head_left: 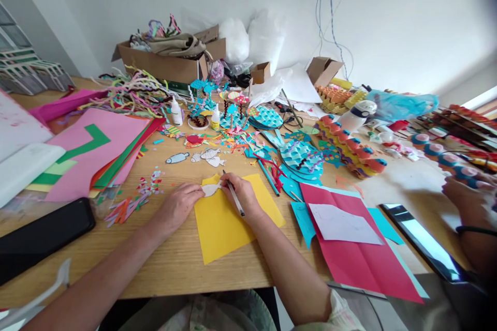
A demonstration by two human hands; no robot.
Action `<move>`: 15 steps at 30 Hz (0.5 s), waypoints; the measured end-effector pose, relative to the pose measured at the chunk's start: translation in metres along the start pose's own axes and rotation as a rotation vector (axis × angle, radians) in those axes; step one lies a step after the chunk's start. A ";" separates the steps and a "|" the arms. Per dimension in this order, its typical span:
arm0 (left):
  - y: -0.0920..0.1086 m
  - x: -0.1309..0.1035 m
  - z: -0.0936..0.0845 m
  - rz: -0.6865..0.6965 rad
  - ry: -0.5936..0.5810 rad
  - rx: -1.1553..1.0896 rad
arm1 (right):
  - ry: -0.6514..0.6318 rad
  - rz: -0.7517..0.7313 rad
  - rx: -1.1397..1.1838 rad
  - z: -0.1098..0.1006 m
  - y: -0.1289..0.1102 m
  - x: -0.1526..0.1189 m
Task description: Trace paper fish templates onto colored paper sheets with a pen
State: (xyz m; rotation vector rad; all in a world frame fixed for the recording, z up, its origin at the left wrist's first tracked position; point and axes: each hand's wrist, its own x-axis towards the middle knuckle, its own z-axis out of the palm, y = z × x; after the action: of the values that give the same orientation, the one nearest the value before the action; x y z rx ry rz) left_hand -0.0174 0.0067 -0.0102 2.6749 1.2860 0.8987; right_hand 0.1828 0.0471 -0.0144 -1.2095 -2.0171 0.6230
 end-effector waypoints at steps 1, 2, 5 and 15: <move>0.000 0.000 0.000 0.003 0.001 0.001 | 0.001 0.000 -0.004 0.000 0.001 0.000; 0.000 0.000 0.000 0.008 0.003 0.000 | 0.001 0.002 -0.007 0.000 0.001 0.000; -0.001 0.000 0.000 0.015 0.003 -0.005 | -0.005 0.009 -0.007 0.001 0.002 0.001; -0.001 -0.001 0.001 -0.009 -0.012 0.002 | -0.012 0.016 -0.017 0.000 0.000 0.001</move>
State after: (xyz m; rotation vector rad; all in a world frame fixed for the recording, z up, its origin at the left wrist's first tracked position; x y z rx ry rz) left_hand -0.0181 0.0062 -0.0116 2.6690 1.2964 0.8798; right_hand 0.1825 0.0482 -0.0143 -1.2357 -2.0288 0.6232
